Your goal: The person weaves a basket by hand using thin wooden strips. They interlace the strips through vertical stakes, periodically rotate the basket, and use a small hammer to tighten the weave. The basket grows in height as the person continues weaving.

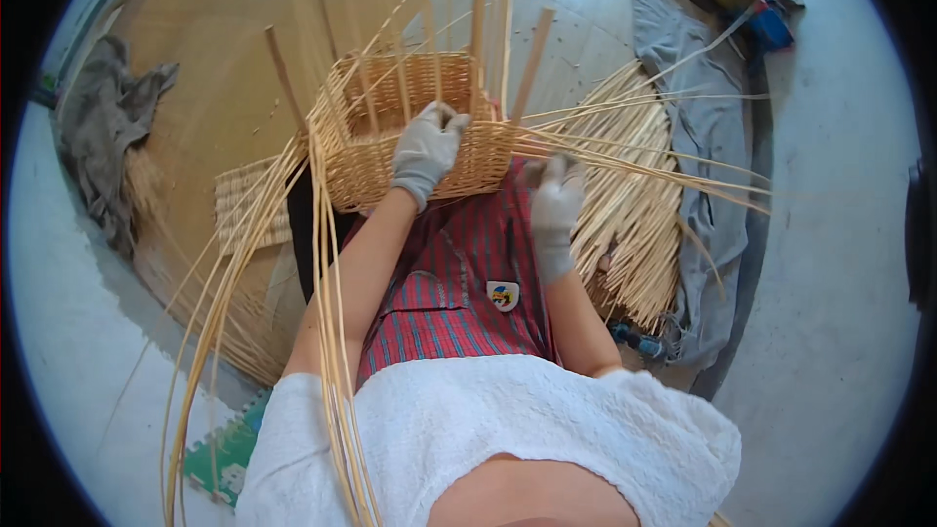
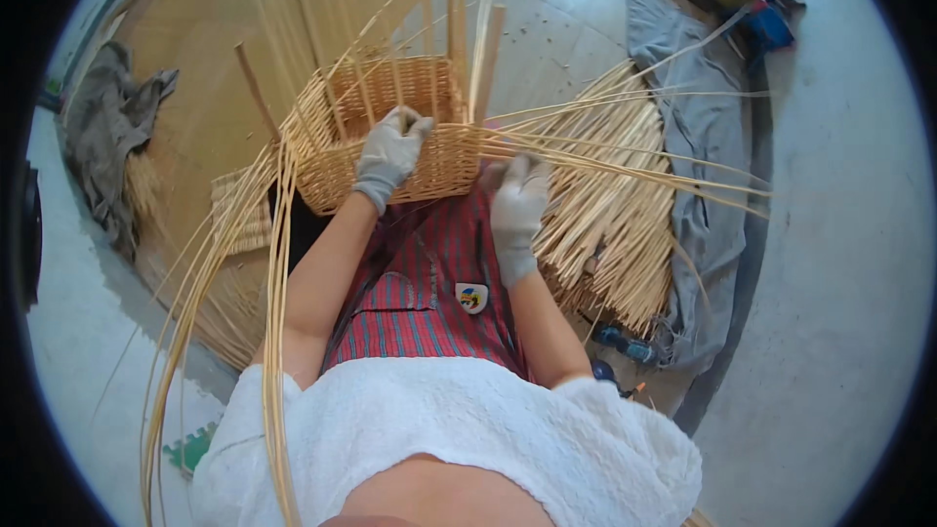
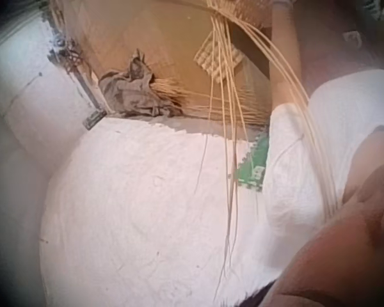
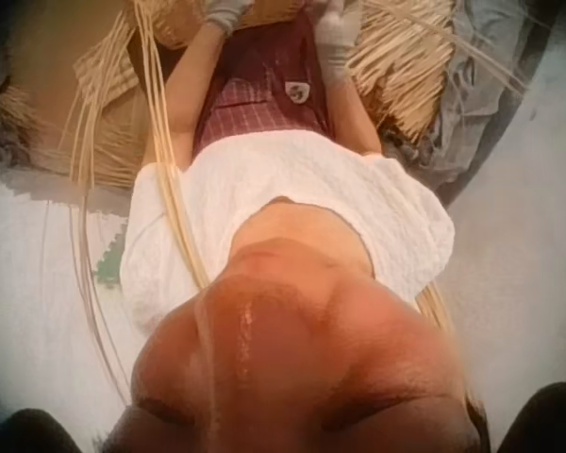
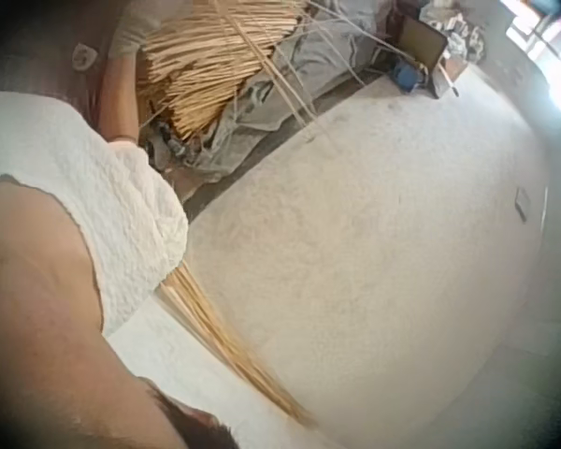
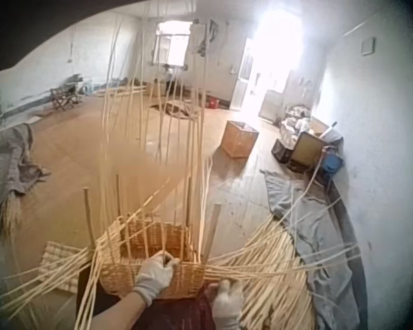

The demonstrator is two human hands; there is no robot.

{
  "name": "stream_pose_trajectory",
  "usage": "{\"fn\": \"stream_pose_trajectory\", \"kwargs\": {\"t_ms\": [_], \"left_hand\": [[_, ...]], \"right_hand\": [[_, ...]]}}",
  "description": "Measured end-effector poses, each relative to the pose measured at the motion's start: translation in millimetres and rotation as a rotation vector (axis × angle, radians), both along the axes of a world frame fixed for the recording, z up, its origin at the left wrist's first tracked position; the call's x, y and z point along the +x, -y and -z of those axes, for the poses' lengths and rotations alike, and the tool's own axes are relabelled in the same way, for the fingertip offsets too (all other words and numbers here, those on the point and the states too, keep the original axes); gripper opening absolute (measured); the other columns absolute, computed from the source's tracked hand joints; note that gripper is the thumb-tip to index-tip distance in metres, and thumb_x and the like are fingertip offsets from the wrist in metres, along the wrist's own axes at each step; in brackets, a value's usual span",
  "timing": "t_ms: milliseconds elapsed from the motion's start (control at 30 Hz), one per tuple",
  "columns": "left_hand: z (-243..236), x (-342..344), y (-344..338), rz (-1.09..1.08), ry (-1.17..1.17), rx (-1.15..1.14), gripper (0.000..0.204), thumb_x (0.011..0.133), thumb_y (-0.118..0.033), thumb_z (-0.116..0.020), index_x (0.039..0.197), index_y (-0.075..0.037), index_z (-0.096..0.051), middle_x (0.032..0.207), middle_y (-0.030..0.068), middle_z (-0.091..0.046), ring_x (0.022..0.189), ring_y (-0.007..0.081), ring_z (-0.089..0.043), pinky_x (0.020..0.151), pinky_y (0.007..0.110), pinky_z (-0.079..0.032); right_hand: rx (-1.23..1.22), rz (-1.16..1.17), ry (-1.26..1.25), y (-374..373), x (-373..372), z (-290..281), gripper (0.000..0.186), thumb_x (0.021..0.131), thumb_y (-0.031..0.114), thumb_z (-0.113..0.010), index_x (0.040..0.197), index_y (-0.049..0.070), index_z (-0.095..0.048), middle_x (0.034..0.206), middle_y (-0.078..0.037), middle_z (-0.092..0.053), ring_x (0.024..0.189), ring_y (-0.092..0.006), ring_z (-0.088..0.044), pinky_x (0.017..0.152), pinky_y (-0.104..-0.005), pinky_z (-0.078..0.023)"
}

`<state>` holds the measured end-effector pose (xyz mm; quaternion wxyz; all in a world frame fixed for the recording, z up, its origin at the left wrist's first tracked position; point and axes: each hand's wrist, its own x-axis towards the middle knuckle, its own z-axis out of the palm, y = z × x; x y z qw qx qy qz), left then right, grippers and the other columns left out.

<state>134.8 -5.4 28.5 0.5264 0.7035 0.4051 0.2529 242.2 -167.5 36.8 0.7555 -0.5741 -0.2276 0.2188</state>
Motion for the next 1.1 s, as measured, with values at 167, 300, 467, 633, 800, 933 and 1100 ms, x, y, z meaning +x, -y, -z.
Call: {"fn": "stream_pose_trajectory", "kwargs": {"t_ms": [167,300,467,633,800,933,1100], "left_hand": [[-4.7,-64.7,51.0,-0.162,0.022,0.368,0.032,0.097,-0.019,-0.067,0.122,-0.004,-0.056,0.099,0.0137,-0.066,0.087,0.0196,-0.066,0.082,0.035,-0.052],[12.9,-127.9,34.3,-0.718,-0.025,0.341,0.044,0.088,-0.018,-0.078,0.121,0.003,-0.058,0.112,0.0205,-0.067,0.101,0.0299,-0.068,0.087,0.04,-0.055],[64.5,-169.2,-4.4,-0.576,0.405,0.211,0.047,0.095,-0.026,-0.072,0.131,0.002,-0.06,0.093,0.0064,-0.07,0.082,0.018,-0.064,0.077,0.032,-0.054],[37.4,-208.2,11.5,-0.457,0.21,0.03,0.05,0.091,-0.02,-0.075,0.132,0.004,-0.06,0.091,0.0091,-0.072,0.08,0.0217,-0.068,0.076,0.036,-0.056],[-75.5,-205.0,24.6,-0.056,-0.099,0.228,0.043,0.093,-0.017,-0.071,0.129,0.005,-0.062,0.084,0.0073,-0.07,0.072,0.0193,-0.068,0.07,0.034,-0.057],[-47.6,-203.3,35.1,-0.344,0.247,-0.044,0.034,0.105,-0.028,-0.054,0.121,-0.001,-0.065,0.077,0.0032,-0.063,0.06,0.0135,-0.06,0.056,0.027,-0.052],[-10.0,-175.3,56.8,-0.49,0.622,0.032,0.044,0.106,-0.031,-0.054,0.136,0.0,-0.053,0.094,0.012,-0.07,0.076,0.0155,-0.066,0.071,0.027,-0.056]], "right_hand": [[0.01,-0.331,0.023,-55.2,-87.6,-59.7,0.025,0.106,0.013,-0.053,0.125,0.0,-0.063,0.112,-0.009,-0.071,0.104,-0.0173,-0.068,0.091,-0.0295,-0.053],[0.128,-0.253,0.092,-130.4,-121.3,-61.4,0.03,0.106,0.018,-0.055,0.128,-0.002,-0.062,0.115,-0.013,-0.071,0.106,-0.0215,-0.067,0.096,-0.0322,-0.051],[-0.357,-0.602,0.287,-73.9,-152.2,-46.7,0.027,0.1,0.014,-0.06,0.125,0.005,-0.066,0.121,-0.014,-0.069,0.117,-0.024,-0.065,0.097,-0.0344,-0.052],[0.349,-0.713,1.164,-65.3,-202.5,-79.4,0.029,0.094,0.029,-0.067,0.12,0.016,-0.071,0.12,-0.007,-0.071,0.119,-0.0273,-0.064,0.102,-0.0434,-0.05],[0.289,-1.094,1.278,-56.9,-145.8,-51.5,0.026,0.093,0.028,-0.063,0.117,0.025,-0.071,0.095,-0.001,-0.072,0.099,-0.0242,-0.068,0.089,-0.0409,-0.053],[0.081,-1.009,1.308,-87.7,-124.4,-89.1,0.012,0.091,0.018,-0.064,0.1,0.021,-0.071,0.086,-0.002,-0.072,0.079,-0.0237,-0.071,0.063,-0.0395,-0.057],[0.33,-0.182,-0.03,-125.2,-51.8,-18.7,0.013,0.098,0.002,-0.06,0.108,0.01,-0.063,0.099,-0.006,-0.072,0.086,-0.0186,-0.072,0.074,-0.0331,-0.06]]}}
